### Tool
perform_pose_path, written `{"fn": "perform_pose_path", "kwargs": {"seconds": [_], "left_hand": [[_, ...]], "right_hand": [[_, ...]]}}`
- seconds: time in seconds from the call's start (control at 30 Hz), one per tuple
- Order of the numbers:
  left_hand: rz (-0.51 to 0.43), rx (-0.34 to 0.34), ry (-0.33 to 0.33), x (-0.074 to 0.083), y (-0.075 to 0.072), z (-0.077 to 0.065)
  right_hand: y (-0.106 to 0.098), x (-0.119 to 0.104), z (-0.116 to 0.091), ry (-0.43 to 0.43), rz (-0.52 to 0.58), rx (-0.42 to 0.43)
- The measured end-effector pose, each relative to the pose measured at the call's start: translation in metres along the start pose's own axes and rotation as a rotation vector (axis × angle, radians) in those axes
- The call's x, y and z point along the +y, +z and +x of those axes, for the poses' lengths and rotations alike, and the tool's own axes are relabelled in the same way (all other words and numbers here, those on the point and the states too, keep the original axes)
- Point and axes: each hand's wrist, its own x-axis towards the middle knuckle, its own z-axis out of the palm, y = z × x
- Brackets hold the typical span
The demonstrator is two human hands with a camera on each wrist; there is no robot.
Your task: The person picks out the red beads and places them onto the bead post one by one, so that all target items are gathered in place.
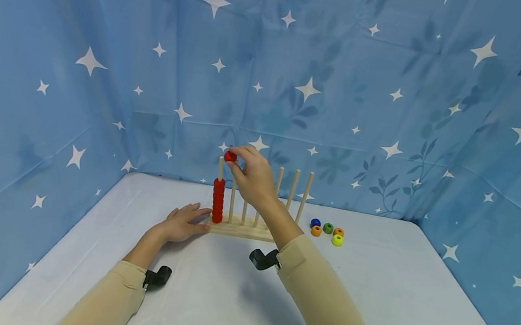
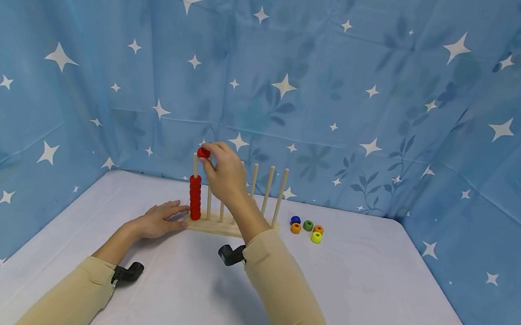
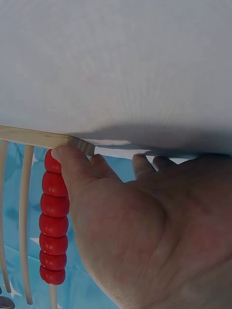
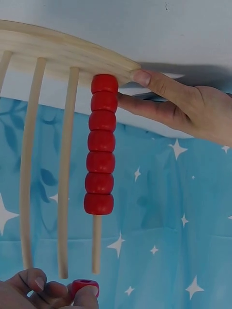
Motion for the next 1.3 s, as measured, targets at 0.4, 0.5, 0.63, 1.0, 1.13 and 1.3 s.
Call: {"fn": "perform_pose_path", "kwargs": {"seconds": [0.4,0.5,0.63,1.0,1.13,1.3], "left_hand": [[0.002,-0.002,-0.001,-0.004,0.003,0.001],[0.002,-0.003,-0.007,-0.004,0.003,0.001],[0.000,0.000,-0.011,-0.005,0.003,0.001],[-0.008,0.004,-0.013,-0.003,0.002,0.000],[-0.004,0.000,-0.012,-0.002,0.001,-0.001],[0.004,-0.002,-0.005,-0.001,0.002,0.000]], "right_hand": [[0.006,-0.004,0.002,0.015,-0.023,-0.010],[0.008,-0.006,0.003,0.014,-0.032,-0.019],[0.010,-0.007,0.004,0.009,-0.043,-0.029],[0.013,-0.006,0.005,0.017,-0.059,-0.029],[0.012,-0.007,0.006,0.025,-0.064,-0.039],[0.012,-0.007,0.007,0.042,-0.066,-0.052]]}}
